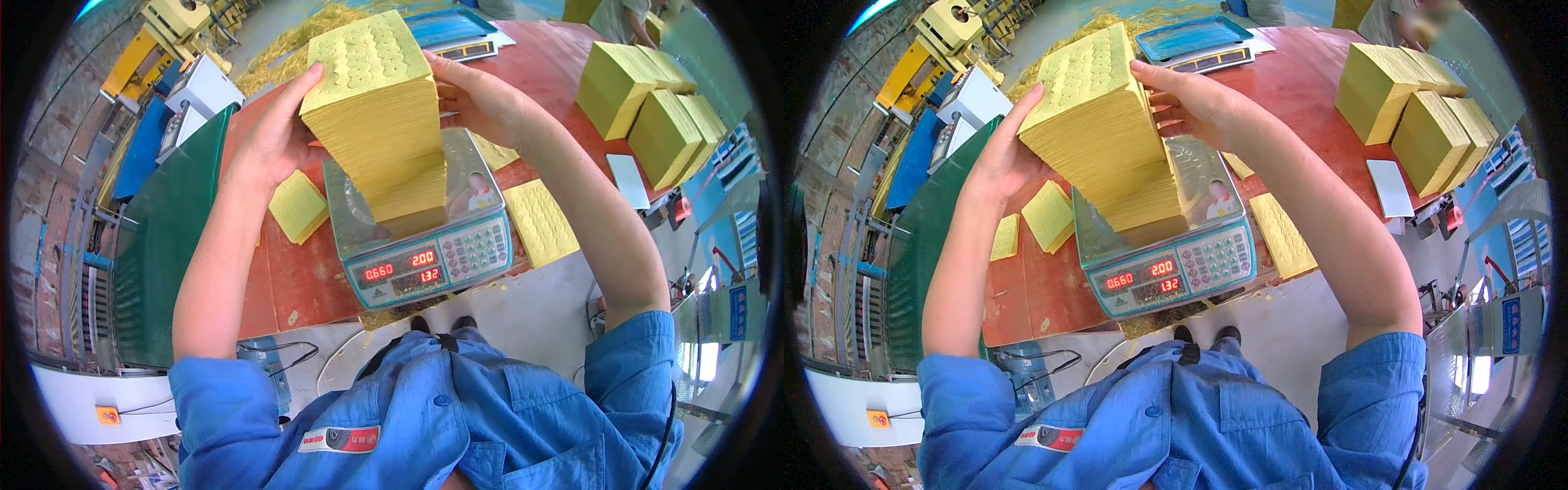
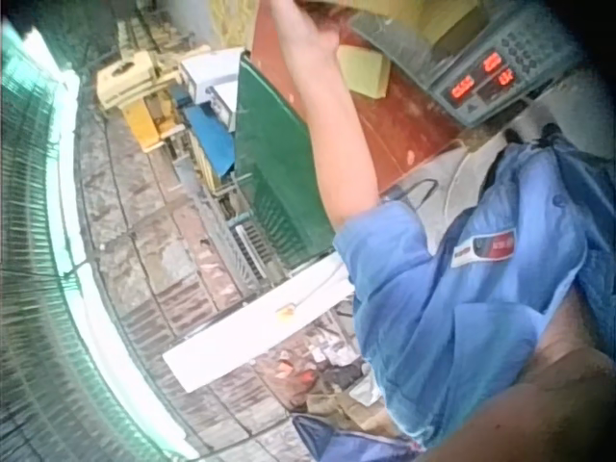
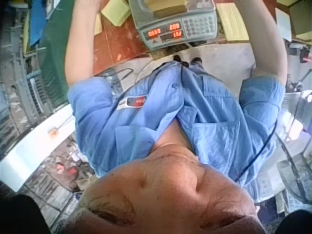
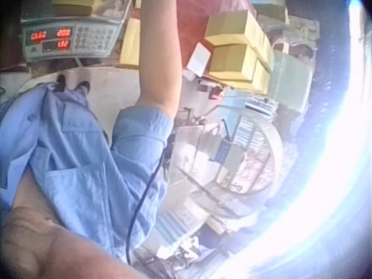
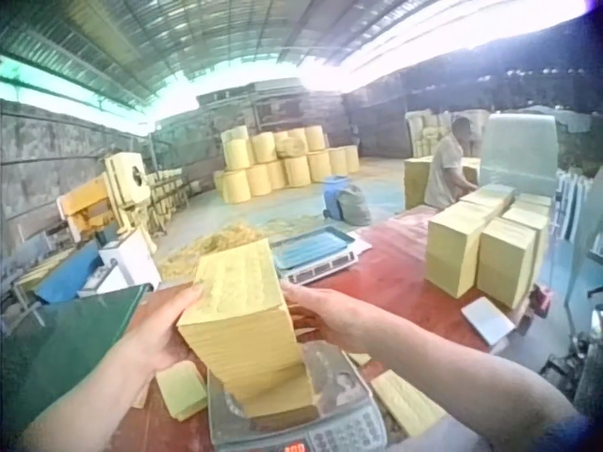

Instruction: The person is seen counting and weighing stacks of yellow paper in an industrial setting.

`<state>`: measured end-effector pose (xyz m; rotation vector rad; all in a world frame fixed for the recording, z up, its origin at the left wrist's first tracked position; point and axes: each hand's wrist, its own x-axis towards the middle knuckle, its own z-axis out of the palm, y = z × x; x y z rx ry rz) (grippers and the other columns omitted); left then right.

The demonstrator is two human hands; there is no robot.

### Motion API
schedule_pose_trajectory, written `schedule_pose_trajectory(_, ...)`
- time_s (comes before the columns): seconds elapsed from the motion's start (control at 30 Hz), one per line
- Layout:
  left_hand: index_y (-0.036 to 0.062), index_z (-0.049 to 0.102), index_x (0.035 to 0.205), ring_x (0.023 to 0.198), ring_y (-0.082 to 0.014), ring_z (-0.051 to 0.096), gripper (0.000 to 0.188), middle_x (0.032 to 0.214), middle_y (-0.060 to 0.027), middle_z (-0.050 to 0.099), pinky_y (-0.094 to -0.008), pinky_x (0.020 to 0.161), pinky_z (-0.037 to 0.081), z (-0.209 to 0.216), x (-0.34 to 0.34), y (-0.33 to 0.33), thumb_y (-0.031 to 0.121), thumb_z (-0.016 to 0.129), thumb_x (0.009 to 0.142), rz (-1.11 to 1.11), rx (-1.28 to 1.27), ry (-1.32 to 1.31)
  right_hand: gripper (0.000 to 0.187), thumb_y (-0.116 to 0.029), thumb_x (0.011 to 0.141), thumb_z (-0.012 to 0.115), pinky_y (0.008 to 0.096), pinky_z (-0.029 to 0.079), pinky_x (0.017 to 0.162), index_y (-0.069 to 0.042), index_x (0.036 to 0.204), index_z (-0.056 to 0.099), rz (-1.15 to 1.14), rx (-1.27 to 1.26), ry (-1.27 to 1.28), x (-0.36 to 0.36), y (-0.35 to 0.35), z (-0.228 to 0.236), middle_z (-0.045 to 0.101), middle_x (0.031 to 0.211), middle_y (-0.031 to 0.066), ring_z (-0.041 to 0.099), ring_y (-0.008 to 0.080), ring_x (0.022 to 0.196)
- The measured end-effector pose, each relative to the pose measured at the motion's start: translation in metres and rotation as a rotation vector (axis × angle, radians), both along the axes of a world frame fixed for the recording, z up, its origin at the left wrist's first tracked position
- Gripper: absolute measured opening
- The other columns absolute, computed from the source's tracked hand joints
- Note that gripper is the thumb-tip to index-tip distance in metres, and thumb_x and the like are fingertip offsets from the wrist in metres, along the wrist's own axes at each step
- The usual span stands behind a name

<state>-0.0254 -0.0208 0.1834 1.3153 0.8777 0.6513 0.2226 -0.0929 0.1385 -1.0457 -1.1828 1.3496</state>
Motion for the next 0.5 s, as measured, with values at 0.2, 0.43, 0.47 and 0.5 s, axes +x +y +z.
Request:
schedule_pose_trajectory(0.2, 0.0104, 0.048, 0.141, 0.117, -0.0283, 0.053, 0.078, 0.134, -0.0143, 0.053, -0.0507, 0.098, 0.043, -0.003, 0.0, -0.002, 0.065, 0.057, 0.087, -0.037, 0.016, 0.01, 0.083, -0.068, 0.089, 0.054, 0.0399, 0.036, 0.105, 0.001, 0.135, 0.051, -0.023, 0.003, -0.025, -0.001, -0.005, -0.002, 0.054, 0.129, 0.0181, 0.051, 0.0259, 0.117)
schedule_pose_trajectory(0.43, 0.0104, 0.042, 0.146, 0.122, -0.0228, 0.052, 0.077, 0.138, -0.0132, 0.053, -0.047, 0.101, 0.042, -0.043, -0.004, 0.003, 0.067, 0.041, 0.094, 0.129, 0.194, -0.041, 0.068, -0.056, 0.102, 0.036, 0.0374, 0.031, 0.106, -0.005, 0.146, 0.043, -0.239, 0.133, 0.115, 0.004, 0.012, -0.052, 0.05, 0.145, 0.0067, 0.042, 0.0181, 0.132)
schedule_pose_trajectory(0.47, 0.0104, 0.041, 0.147, 0.12, -0.0219, 0.054, 0.076, 0.136, -0.0132, 0.055, -0.0458, 0.102, 0.042, -0.058, 0.0, 0.005, 0.066, 0.039, 0.095, 0.214, 0.28, -0.086, 0.068, -0.056, 0.102, 0.036, 0.0374, 0.031, 0.106, -0.005, 0.146, 0.043, -0.232, 0.142, 0.11, 0.0, 0.018, -0.063, 0.05, 0.145, 0.0067, 0.042, 0.0181, 0.132)
schedule_pose_trajectory(0.5, 0.0093, 0.042, 0.146, 0.118, -0.0214, 0.056, 0.071, 0.134, -0.0127, 0.057, -0.0437, 0.101, 0.044, -0.069, 0.009, -0.001, 0.061, 0.041, 0.097, 0.281, 0.174, -0.184, 0.07, -0.057, 0.102, 0.036, 0.0383, 0.029, 0.108, -0.005, 0.147, 0.041, -0.307, 0.161, 0.17, -0.003, 0.025, -0.077, 0.048, 0.146, 0.0077, 0.041, 0.0186, 0.134)
